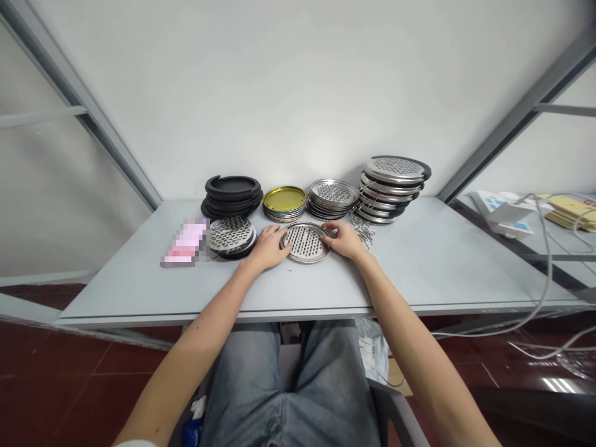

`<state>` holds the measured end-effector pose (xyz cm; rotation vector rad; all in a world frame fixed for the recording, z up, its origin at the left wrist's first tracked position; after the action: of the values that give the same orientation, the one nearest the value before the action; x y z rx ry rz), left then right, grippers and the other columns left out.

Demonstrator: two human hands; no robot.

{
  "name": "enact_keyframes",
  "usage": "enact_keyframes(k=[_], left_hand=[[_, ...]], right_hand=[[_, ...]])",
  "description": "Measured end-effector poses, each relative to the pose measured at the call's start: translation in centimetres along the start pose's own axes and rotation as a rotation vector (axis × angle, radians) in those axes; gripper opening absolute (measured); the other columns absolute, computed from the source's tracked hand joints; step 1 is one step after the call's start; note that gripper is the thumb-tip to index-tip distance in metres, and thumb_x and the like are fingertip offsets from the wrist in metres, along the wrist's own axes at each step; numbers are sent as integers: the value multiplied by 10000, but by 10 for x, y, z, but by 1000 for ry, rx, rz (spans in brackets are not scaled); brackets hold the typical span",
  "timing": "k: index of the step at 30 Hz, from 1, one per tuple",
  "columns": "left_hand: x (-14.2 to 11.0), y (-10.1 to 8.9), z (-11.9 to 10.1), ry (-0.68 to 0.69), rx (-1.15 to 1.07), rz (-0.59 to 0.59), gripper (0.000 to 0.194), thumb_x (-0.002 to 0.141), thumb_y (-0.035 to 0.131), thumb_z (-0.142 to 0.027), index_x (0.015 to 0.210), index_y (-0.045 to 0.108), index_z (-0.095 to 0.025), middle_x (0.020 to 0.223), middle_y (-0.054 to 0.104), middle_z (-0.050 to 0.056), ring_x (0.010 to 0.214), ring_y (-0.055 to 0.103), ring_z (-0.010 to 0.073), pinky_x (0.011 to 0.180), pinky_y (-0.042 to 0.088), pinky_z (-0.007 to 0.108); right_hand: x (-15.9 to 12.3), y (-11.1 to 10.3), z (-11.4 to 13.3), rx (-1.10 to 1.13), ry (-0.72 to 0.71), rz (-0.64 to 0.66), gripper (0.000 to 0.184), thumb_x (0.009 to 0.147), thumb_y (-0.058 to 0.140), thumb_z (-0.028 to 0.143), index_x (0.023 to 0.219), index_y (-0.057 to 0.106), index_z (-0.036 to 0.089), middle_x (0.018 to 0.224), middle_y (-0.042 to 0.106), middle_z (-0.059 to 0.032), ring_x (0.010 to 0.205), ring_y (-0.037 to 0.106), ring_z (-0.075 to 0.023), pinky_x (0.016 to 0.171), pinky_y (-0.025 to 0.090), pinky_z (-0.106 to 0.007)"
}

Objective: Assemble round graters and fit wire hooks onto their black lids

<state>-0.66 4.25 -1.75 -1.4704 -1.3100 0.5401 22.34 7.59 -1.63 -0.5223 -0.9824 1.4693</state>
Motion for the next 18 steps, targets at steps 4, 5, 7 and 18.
enact_keyframes(k=[4, 5, 7, 18], left_hand=[[0, 1, 0, 4, 0, 18, 442, 818, 568, -337, 1214, 589, -142, 1305, 525, 148, 1260, 429, 299, 1077, 344, 436], [0, 1, 0, 5, -2, 19, 439, 816, 571, -338, 1206, 594, -140, 1303, 525, 150, 1260, 428, 302, 1075, 345, 438], [0, 1, 0, 4, -9, 13, 414, 823, 568, -354, 1176, 614, -142, 1291, 531, 147, 1255, 433, 302, 1067, 353, 437], [0, -2, -2, 3, -40, 2, 414, 871, 522, -448, 1129, 644, -150, 1244, 559, 141, 1211, 472, 287, 1046, 372, 429]], right_hand=[[0, 0, 0, 14, -10, 9, 344, 728, 664, 315, 1051, 675, 197, 945, 708, -47, 695, 616, -162, 711, 463, -291], [0, 1, -1, 15, -13, 13, 349, 724, 663, 304, 1056, 674, 198, 948, 708, -44, 691, 615, -160, 709, 464, -290], [0, 1, -1, 20, -19, 21, 358, 720, 654, 277, 1069, 671, 199, 955, 708, -42, 691, 615, -159, 704, 465, -286], [1, 1, -3, 28, -30, 25, 330, 755, 619, 274, 1071, 671, 193, 945, 709, -48, 707, 623, -162, 726, 466, -287]])
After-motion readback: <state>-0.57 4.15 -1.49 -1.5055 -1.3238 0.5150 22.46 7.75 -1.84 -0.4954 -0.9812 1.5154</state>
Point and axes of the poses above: each hand's wrist, its own x-axis towards the middle knuckle, its own y-axis out of the palm, z = x × y, the point moved 3 cm from there along x, towards the middle knuckle
